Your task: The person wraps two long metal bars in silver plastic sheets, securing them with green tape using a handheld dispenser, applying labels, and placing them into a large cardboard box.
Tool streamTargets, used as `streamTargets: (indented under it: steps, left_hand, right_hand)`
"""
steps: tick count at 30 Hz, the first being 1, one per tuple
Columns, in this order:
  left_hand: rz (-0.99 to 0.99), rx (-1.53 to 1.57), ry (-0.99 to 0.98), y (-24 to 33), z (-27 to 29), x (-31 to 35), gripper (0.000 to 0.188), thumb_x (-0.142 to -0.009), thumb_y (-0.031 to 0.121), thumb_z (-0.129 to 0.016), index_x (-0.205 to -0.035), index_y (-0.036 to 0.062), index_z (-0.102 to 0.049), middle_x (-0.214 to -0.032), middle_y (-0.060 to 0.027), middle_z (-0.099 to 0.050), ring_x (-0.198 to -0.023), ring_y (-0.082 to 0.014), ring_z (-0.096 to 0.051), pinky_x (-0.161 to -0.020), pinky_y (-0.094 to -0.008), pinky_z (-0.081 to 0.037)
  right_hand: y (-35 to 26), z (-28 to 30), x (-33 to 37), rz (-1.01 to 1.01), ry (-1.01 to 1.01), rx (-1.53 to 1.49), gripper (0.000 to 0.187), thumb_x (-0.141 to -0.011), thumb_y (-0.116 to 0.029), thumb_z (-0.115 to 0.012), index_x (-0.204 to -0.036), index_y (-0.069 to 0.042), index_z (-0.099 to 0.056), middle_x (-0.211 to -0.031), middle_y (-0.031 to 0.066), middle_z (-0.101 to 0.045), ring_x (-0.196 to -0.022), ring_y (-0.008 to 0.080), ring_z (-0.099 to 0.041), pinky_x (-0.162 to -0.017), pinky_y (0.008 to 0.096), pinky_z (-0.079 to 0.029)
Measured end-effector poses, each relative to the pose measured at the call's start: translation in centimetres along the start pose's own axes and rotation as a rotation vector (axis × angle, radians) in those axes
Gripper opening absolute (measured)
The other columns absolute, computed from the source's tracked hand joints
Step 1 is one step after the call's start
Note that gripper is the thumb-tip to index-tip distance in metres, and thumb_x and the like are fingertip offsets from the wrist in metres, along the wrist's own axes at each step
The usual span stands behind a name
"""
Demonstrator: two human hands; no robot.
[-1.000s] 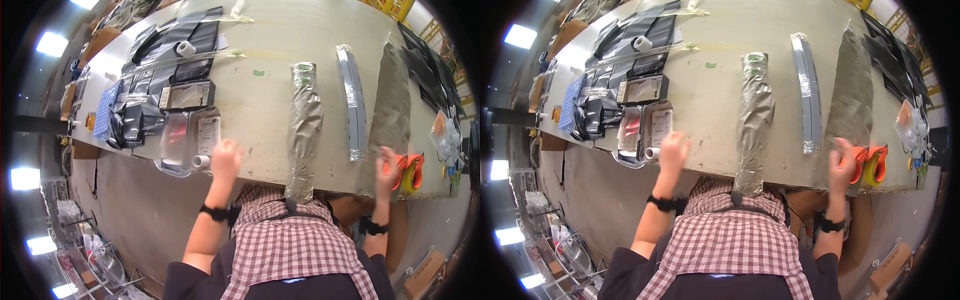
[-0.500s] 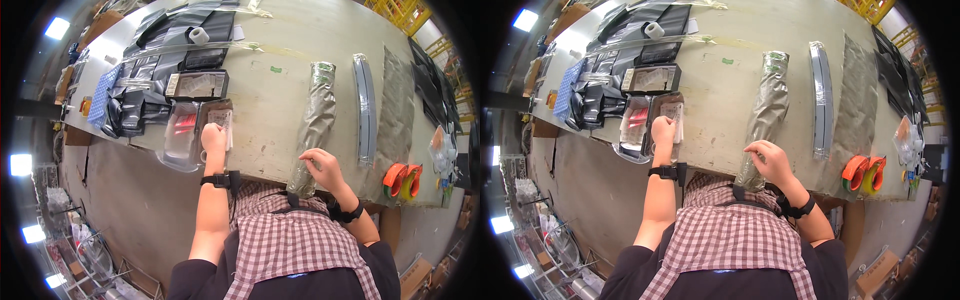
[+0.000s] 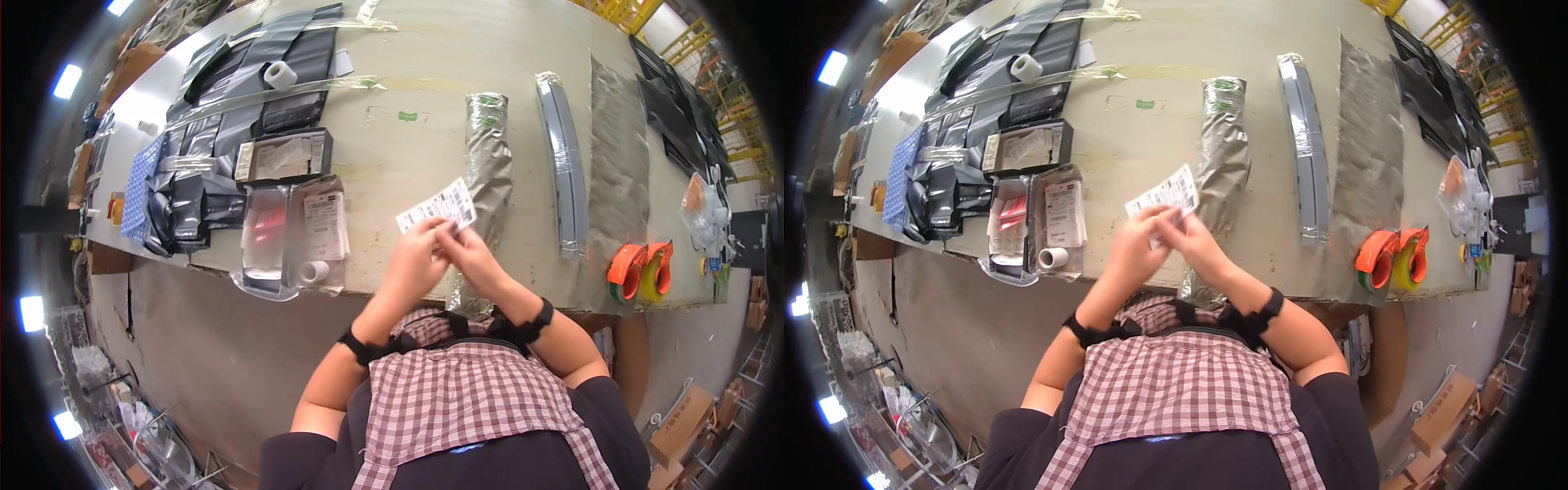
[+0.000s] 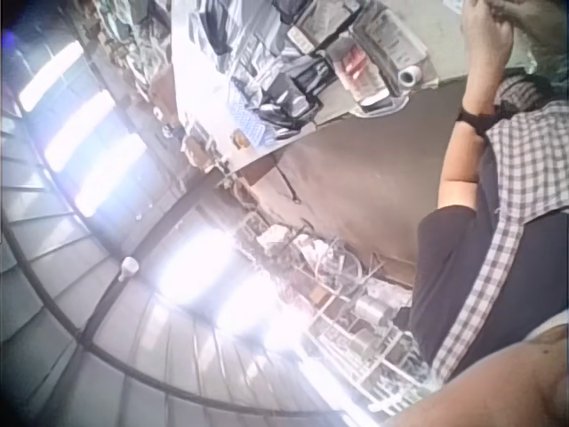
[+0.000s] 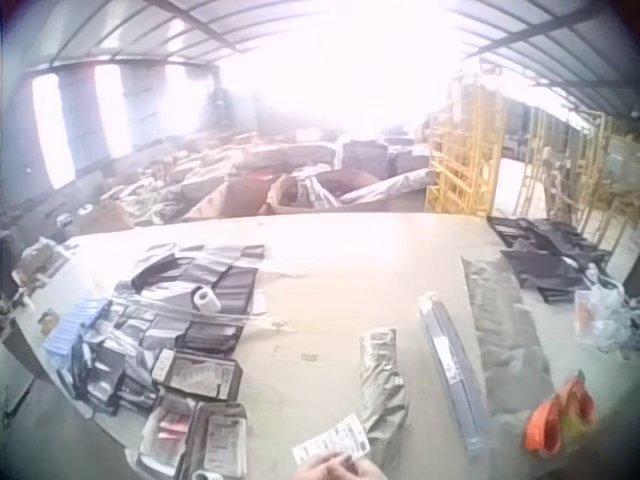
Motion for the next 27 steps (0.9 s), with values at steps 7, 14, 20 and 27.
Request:
streamTargets:
  steps: [7, 14, 20, 27]
  left_hand:
    - [0.694, 0.654, -0.087, -5.2, 0.2, 3.7, 0.019, -0.084, 0.006, -0.062, -0.101, -0.0024, -0.062, -0.086, -0.0060, -0.065, -0.079, -0.0108, -0.062, -0.070, -0.0230, -0.051]
    - [0.850, 0.880, -0.212, -4.8, -1.4, 4.3, 0.017, -0.081, 0.012, -0.067, -0.092, -0.0004, -0.063, -0.081, -0.0046, -0.064, -0.070, -0.0091, -0.059, -0.068, -0.0222, -0.048]
    - [0.849, 0.900, -0.206, -4.5, -1.6, 4.3, 0.014, -0.080, 0.010, -0.067, -0.089, -0.0002, -0.063, -0.077, -0.0039, -0.063, -0.069, -0.0088, -0.058, -0.067, -0.0221, -0.047]
    - [0.808, 0.907, -0.199, -4.2, -1.7, 4.1, 0.014, -0.080, 0.010, -0.067, -0.089, -0.0009, -0.062, -0.077, -0.0042, -0.063, -0.069, -0.0092, -0.058, -0.067, -0.0228, -0.048]
  right_hand:
    - [-7.5, 3.8, 0.7, 0.403, 0.371, 0.383, 0.019, -0.088, -0.016, -0.060, -0.094, 0.002, -0.066, -0.067, -0.0016, -0.061, -0.058, 0.0038, -0.048, -0.052, 0.0214, -0.041]
    - [-9.0, 2.8, 1.1, 0.529, 0.399, 0.562, 0.017, -0.085, -0.013, -0.064, -0.093, 0.002, -0.066, -0.063, 0.0043, -0.060, -0.057, 0.0048, -0.049, -0.051, 0.0230, -0.041]
    - [-9.3, 3.0, 1.6, 0.543, 0.426, 0.547, 0.017, -0.084, -0.012, -0.064, -0.092, 0.002, -0.066, -0.065, 0.0055, -0.061, -0.057, 0.0056, -0.051, -0.051, 0.0238, -0.042]
    - [-8.5, 3.5, 1.1, 0.469, 0.415, 0.561, 0.018, -0.083, -0.013, -0.065, -0.092, 0.003, -0.065, -0.065, 0.0068, -0.061, -0.058, 0.0061, -0.052, -0.052, 0.0240, -0.043]
Point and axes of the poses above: each hand's wrist, its own x-axis away from the middle knuckle, its own z-axis out of the back of the hand, y = z × x, the point moved 8 cm from there along -x, towards the middle knuckle
